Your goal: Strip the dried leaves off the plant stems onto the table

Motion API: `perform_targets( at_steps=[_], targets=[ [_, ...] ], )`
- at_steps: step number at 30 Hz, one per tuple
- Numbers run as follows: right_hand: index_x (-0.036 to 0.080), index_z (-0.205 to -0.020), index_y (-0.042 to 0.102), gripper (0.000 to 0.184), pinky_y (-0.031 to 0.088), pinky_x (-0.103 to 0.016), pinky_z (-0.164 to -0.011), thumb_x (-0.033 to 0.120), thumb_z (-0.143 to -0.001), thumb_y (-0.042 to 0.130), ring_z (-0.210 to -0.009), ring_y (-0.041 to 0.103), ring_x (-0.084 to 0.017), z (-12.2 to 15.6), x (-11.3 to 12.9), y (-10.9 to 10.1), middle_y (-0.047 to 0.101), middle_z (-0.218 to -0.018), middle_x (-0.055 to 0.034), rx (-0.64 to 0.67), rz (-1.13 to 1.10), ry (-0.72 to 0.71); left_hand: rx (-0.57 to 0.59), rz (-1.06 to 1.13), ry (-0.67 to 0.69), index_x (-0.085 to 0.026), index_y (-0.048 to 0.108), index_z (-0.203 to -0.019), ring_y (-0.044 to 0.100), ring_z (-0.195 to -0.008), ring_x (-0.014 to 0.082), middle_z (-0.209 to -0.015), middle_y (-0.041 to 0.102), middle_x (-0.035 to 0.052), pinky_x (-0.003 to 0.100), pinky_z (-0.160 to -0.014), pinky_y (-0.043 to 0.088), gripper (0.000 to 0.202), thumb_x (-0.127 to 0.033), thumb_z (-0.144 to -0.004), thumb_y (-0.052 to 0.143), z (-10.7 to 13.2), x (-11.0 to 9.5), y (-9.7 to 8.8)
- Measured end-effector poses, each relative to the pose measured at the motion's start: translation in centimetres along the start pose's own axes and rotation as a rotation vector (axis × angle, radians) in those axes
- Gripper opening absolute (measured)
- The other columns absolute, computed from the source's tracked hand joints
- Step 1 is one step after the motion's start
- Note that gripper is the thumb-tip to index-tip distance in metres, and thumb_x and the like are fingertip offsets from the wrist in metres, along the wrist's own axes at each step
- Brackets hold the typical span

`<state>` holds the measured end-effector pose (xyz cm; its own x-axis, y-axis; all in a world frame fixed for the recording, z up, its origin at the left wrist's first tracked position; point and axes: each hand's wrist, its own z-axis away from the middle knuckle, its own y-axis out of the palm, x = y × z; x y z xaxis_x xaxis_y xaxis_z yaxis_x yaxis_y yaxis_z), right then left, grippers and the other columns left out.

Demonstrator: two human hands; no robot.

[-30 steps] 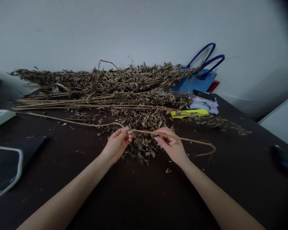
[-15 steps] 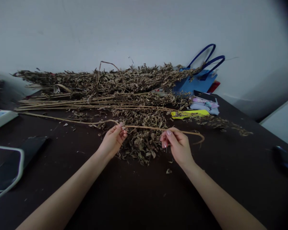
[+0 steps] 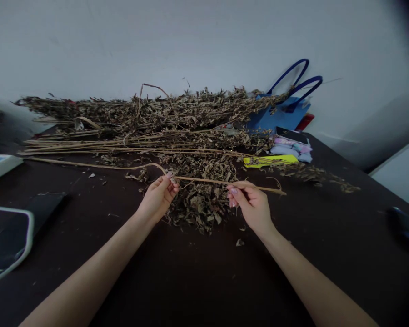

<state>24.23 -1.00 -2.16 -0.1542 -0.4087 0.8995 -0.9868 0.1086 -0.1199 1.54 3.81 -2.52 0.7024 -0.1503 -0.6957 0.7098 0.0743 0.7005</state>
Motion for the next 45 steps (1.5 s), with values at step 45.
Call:
perform_targets(
  at_steps=[45],
  targets=[
    [0.022, -0.087, 0.066, 0.014, 0.043, -0.023, -0.051, 0.032, -0.079, 0.059, -0.054, 0.041, -0.008, 0.7, 0.4, 1.8, 0.056, -0.079, -0.0012, -0.008, -0.591, 0.428, 0.181, -0.403, 0.052, -0.013, 0.066, -0.092, 0.056, -0.061, 0.0086, -0.083, 0.065, 0.0052, 0.019, -0.055, 0.043, 0.022, -0.017, -0.070, 0.069, 2.3, 1.1, 1.5]
  ],
)
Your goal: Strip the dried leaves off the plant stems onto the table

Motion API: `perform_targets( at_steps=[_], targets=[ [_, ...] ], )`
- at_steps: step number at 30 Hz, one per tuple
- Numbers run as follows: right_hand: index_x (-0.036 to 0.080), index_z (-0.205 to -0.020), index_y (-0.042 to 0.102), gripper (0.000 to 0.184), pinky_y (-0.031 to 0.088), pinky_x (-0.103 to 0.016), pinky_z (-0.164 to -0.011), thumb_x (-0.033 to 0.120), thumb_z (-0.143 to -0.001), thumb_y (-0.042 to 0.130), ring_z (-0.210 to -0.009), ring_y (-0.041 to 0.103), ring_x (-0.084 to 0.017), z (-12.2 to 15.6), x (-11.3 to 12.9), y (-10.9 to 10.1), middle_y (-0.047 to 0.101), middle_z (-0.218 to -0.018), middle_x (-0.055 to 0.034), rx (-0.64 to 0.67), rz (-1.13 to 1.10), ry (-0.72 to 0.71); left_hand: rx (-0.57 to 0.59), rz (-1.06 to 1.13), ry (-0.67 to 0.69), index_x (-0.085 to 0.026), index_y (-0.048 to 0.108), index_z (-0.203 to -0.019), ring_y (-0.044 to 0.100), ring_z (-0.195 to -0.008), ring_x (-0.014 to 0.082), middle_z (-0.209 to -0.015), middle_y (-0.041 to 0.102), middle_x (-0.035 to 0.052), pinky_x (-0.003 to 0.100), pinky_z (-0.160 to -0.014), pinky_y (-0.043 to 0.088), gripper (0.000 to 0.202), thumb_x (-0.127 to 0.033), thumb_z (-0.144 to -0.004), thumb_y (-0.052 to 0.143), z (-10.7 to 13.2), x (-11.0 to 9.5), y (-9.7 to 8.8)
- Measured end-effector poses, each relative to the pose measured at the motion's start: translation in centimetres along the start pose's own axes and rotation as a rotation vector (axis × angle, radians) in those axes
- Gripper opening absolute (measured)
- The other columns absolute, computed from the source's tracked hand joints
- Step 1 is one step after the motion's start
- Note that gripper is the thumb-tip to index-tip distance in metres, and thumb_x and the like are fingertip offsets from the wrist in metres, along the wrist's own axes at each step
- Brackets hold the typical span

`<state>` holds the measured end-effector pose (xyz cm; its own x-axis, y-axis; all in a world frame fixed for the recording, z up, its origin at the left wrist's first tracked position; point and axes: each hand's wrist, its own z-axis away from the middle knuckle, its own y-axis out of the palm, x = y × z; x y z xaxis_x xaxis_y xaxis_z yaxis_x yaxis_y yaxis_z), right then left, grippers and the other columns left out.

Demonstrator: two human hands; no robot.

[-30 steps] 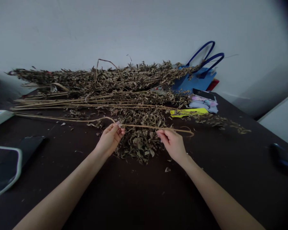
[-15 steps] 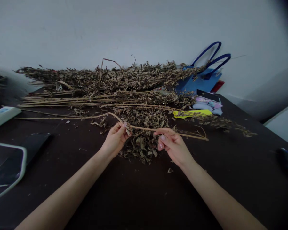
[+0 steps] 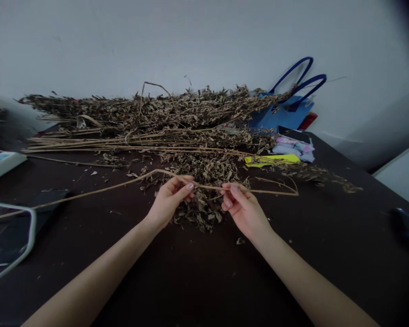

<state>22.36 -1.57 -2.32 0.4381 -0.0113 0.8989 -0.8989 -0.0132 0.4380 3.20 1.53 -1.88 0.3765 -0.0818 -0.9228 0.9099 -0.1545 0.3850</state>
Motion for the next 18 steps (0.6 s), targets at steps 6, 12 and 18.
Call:
perform_targets(
  at_steps=[6, 12, 18],
  targets=[
    [0.022, -0.084, 0.065, 0.011, 0.041, -0.022, -0.048, 0.030, -0.081, 0.058, -0.053, 0.042, -0.007, -0.2, 0.7, -0.2, 0.055, -0.077, 0.0004, -0.060, 0.020, -0.102, -0.028, 0.127, 0.045, -0.014, 0.064, -0.090, 0.054, -0.060, 0.0065, -0.084, 0.063, 0.0032, 0.018, -0.057, 0.045, 0.016, -0.022, -0.077, 0.064, -0.7, -1.1, -1.0],
    [0.022, -0.083, 0.063, 0.009, 0.042, -0.022, -0.047, 0.029, -0.076, 0.063, -0.050, 0.041, -0.007, 0.0, 0.3, 0.1, 0.049, -0.063, 0.0039, -0.045, 0.020, -0.054, -0.049, 0.182, 0.051, -0.012, 0.064, -0.078, 0.055, -0.059, 0.0074, -0.072, 0.061, 0.0019, 0.018, -0.057, 0.046, 0.008, -0.018, -0.074, 0.066, -0.9, -1.1, -1.1],
    [0.022, -0.094, 0.059, 0.023, 0.046, -0.022, -0.047, 0.028, -0.073, 0.067, -0.050, 0.046, -0.007, 0.1, 0.2, 0.1, 0.063, -0.082, -0.0003, -0.008, -0.001, 0.080, -0.037, 0.161, 0.067, -0.012, 0.063, -0.079, 0.057, -0.062, 0.0089, -0.071, 0.061, 0.0026, 0.019, -0.058, 0.047, 0.006, -0.017, -0.075, 0.065, -0.9, -0.8, -1.1]
  ],
)
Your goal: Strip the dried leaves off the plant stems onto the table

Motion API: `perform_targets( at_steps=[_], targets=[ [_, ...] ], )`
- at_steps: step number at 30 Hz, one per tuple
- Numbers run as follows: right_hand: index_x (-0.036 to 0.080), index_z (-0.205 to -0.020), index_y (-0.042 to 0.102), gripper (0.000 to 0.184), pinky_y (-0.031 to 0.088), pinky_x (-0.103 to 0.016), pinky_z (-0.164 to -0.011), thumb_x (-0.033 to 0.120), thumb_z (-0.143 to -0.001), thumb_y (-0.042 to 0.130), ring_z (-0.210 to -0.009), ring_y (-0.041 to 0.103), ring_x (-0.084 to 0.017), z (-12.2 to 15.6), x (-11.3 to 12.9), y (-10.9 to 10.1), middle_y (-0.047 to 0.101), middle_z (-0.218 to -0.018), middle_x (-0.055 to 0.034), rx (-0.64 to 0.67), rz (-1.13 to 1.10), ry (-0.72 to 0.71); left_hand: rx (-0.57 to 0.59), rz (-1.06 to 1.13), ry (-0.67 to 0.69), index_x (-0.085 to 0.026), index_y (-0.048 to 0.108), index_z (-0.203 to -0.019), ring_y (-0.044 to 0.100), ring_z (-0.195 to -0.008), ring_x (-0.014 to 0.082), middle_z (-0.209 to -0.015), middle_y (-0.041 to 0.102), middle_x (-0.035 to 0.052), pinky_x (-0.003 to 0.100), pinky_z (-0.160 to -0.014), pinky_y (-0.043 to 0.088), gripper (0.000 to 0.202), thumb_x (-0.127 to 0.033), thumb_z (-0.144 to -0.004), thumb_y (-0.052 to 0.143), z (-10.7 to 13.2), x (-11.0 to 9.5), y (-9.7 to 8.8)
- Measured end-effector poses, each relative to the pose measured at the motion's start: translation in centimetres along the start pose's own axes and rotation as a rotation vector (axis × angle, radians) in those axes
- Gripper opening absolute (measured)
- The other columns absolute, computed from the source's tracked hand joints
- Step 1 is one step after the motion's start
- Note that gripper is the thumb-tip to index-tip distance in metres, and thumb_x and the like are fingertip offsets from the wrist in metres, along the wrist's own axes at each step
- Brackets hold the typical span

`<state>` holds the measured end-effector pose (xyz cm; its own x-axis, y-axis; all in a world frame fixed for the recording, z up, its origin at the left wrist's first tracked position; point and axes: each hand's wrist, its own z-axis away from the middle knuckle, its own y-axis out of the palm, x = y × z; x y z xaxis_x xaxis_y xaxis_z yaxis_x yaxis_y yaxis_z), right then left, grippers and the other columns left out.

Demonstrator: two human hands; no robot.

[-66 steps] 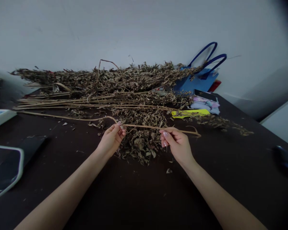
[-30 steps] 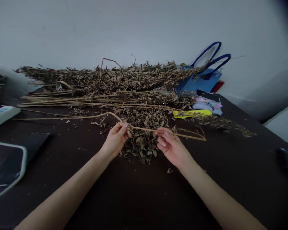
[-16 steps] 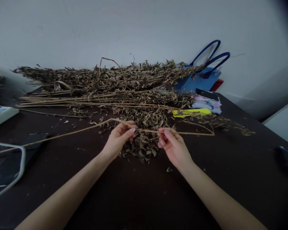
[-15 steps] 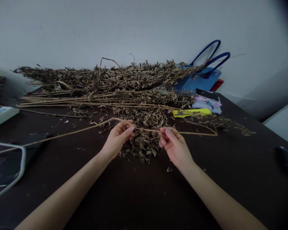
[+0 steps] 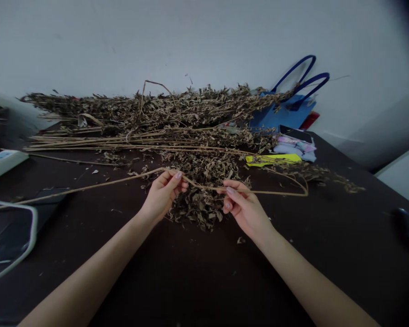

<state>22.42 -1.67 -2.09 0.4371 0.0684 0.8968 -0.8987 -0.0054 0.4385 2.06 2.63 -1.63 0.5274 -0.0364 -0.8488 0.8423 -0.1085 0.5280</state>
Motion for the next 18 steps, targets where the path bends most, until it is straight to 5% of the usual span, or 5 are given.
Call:
perform_targets(
  at_steps=[8, 18],
  targets=[
    [0.018, -0.082, 0.062, 0.010, 0.047, -0.017, -0.053, 0.025, -0.076, 0.066, -0.055, 0.049, -0.004, -0.50, -0.34, -0.79, 0.064, -0.078, -0.0004, 0.079, -0.139, 0.239, 0.020, -0.052, 0.076, -0.013, 0.061, -0.081, 0.058, -0.063, 0.0091, -0.073, 0.061, 0.0020, 0.020, -0.061, 0.049, 0.006, -0.017, -0.076, 0.063, -0.23, 0.08, -0.32],
    [0.017, -0.081, 0.067, 0.015, 0.038, -0.020, -0.047, 0.031, -0.080, 0.062, -0.051, 0.040, -0.006, 0.02, -0.38, -0.34, 0.046, -0.062, 0.0029, 0.117, 0.056, 0.103, 0.029, -0.054, 0.094, -0.013, 0.061, -0.081, 0.058, -0.064, 0.0094, -0.075, 0.061, 0.0022, 0.021, -0.060, 0.049, 0.007, -0.018, -0.076, 0.064, -0.21, 0.10, -0.18]
  ],
)
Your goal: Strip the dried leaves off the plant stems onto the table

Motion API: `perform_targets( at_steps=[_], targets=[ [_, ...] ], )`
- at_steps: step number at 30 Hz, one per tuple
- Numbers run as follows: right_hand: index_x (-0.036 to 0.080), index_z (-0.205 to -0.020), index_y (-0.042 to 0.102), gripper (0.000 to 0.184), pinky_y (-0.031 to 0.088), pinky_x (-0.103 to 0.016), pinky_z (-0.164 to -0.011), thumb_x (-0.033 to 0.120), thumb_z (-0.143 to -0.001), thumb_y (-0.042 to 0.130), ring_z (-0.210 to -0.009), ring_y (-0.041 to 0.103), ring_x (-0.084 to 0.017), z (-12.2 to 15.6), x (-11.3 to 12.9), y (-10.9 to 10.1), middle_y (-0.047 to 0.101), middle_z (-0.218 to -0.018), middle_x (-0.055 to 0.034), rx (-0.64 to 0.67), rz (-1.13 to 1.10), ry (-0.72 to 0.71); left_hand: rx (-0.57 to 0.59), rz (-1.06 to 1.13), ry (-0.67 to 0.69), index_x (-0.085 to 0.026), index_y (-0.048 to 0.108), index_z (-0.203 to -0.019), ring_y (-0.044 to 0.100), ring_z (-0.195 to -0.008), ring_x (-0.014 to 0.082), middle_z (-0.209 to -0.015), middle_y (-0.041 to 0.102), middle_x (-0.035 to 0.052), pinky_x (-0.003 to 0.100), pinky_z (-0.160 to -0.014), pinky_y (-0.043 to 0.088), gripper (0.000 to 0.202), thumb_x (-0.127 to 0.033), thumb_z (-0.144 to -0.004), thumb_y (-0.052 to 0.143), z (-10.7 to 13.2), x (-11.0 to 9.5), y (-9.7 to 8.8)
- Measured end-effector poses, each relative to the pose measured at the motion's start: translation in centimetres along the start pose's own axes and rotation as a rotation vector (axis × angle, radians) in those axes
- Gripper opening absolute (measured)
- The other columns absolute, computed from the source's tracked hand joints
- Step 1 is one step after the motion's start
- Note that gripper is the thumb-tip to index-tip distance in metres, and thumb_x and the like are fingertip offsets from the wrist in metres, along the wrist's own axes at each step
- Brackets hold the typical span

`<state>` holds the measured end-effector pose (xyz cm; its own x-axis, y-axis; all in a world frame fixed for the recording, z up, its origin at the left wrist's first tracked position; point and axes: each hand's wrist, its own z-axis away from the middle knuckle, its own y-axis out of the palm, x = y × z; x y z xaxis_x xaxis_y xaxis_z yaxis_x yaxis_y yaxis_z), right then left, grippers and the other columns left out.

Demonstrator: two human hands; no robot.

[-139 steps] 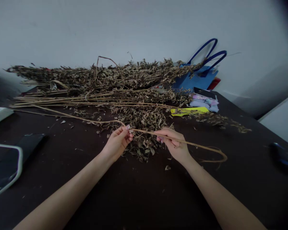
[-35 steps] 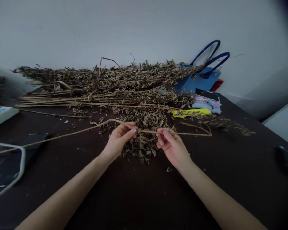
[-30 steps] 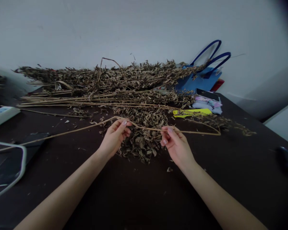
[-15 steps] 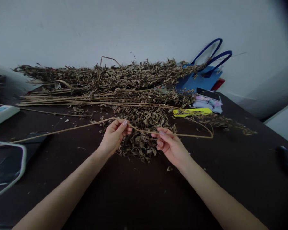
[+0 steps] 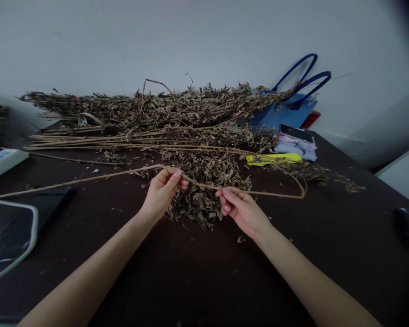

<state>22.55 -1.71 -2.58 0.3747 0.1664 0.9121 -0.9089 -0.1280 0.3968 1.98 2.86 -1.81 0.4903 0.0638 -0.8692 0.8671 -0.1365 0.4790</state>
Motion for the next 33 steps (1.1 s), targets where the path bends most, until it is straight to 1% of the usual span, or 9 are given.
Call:
perform_targets(
  at_steps=[4, 7, 12, 16, 20, 22, 25, 29, 33],
  targets=[
    [0.016, -0.081, 0.067, 0.017, 0.024, -0.019, -0.040, 0.032, -0.081, 0.061, -0.043, 0.027, -0.004, -0.18, -0.21, -0.15, 0.034, -0.051, 0.0066, -0.024, 0.071, -0.045, -0.003, -0.017, -0.008, -0.013, 0.060, -0.080, 0.059, -0.063, 0.0094, -0.074, 0.061, 0.0012, 0.021, -0.060, 0.049, 0.010, -0.020, -0.075, 0.065, -0.01, 0.09, -0.05],
    [0.016, -0.082, 0.067, 0.020, 0.019, -0.020, -0.039, 0.034, -0.080, 0.061, -0.041, 0.024, -0.004, -0.20, -0.25, -0.14, 0.030, -0.047, 0.0078, -0.056, 0.137, -0.055, -0.006, -0.033, -0.009, -0.013, 0.059, -0.080, 0.059, -0.063, 0.0093, -0.074, 0.060, 0.0009, 0.021, -0.060, 0.049, 0.012, -0.021, -0.074, 0.066, -0.02, 0.09, -0.08],
    [0.017, -0.081, 0.067, 0.022, 0.020, -0.021, -0.038, 0.039, -0.080, 0.060, -0.040, 0.023, -0.005, 0.13, 0.01, 0.17, 0.027, -0.044, 0.0084, -0.112, 0.216, -0.055, -0.003, -0.045, 0.000, -0.013, 0.059, -0.078, 0.059, -0.063, 0.0089, -0.072, 0.060, 0.0006, 0.021, -0.060, 0.049, 0.011, -0.022, -0.075, 0.065, 0.09, -0.07, 0.09],
    [0.017, -0.077, 0.065, 0.023, 0.023, -0.020, -0.038, 0.040, -0.079, 0.061, -0.041, 0.024, -0.006, 0.11, 0.08, 0.10, 0.027, -0.045, 0.0084, -0.111, 0.242, -0.075, -0.003, -0.053, 0.002, -0.013, 0.059, -0.079, 0.059, -0.063, 0.0091, -0.072, 0.060, 0.0008, 0.021, -0.061, 0.049, 0.010, -0.021, -0.076, 0.064, 0.15, -0.18, 0.19],
    [0.017, -0.080, 0.066, 0.023, 0.035, -0.022, -0.047, 0.039, -0.079, 0.061, -0.049, 0.034, -0.007, -0.29, -0.09, -0.44, 0.035, -0.054, 0.0055, -0.050, 0.245, -0.092, -0.027, -0.045, 0.017, -0.013, 0.059, -0.079, 0.059, -0.063, 0.0087, -0.073, 0.060, 0.0011, 0.020, -0.060, 0.049, 0.010, -0.021, -0.076, 0.064, -0.05, -0.34, 0.01],
    [0.017, -0.084, 0.067, 0.023, 0.037, -0.023, -0.052, 0.038, -0.080, 0.059, -0.055, 0.039, -0.009, -0.41, -0.12, -0.67, 0.039, -0.059, 0.0035, -0.038, 0.271, -0.101, -0.034, -0.042, 0.029, -0.013, 0.058, -0.079, 0.059, -0.063, 0.0085, -0.074, 0.061, 0.0011, 0.020, -0.060, 0.049, 0.009, -0.020, -0.077, 0.063, -0.16, -0.42, -0.11],
    [0.018, -0.087, 0.068, 0.023, 0.034, -0.023, -0.049, 0.037, -0.082, 0.057, -0.053, 0.038, -0.008, -0.35, 0.06, -0.76, 0.042, -0.060, 0.0028, -0.055, 0.349, -0.131, -0.033, -0.043, 0.030, -0.013, 0.059, -0.079, 0.059, -0.063, 0.0084, -0.073, 0.061, 0.0009, 0.020, -0.060, 0.049, 0.007, -0.019, -0.077, 0.062, -0.20, -0.41, -0.15],
    [0.017, -0.087, 0.068, 0.025, 0.026, -0.022, -0.043, 0.038, -0.083, 0.056, -0.047, 0.030, -0.006, -0.12, 0.50, -0.59, 0.036, -0.055, 0.0048, -0.099, 0.404, -0.186, -0.013, -0.052, 0.015, -0.013, 0.059, -0.079, 0.059, -0.064, 0.0090, -0.073, 0.061, 0.0014, 0.020, -0.061, 0.049, 0.007, -0.019, -0.077, 0.062, -0.02, -0.22, -0.02],
    [0.018, -0.091, 0.067, 0.025, 0.024, -0.022, -0.041, 0.039, -0.084, 0.055, -0.043, 0.028, -0.005, 0.02, 0.56, -0.58, 0.036, -0.053, 0.0058, -0.104, 0.456, -0.206, -0.009, -0.048, 0.018, -0.013, 0.059, -0.080, 0.059, -0.065, 0.0091, -0.075, 0.061, 0.0012, 0.021, -0.062, 0.050, 0.008, -0.020, -0.078, 0.062, 0.06, -0.14, -0.03]
  ],
)
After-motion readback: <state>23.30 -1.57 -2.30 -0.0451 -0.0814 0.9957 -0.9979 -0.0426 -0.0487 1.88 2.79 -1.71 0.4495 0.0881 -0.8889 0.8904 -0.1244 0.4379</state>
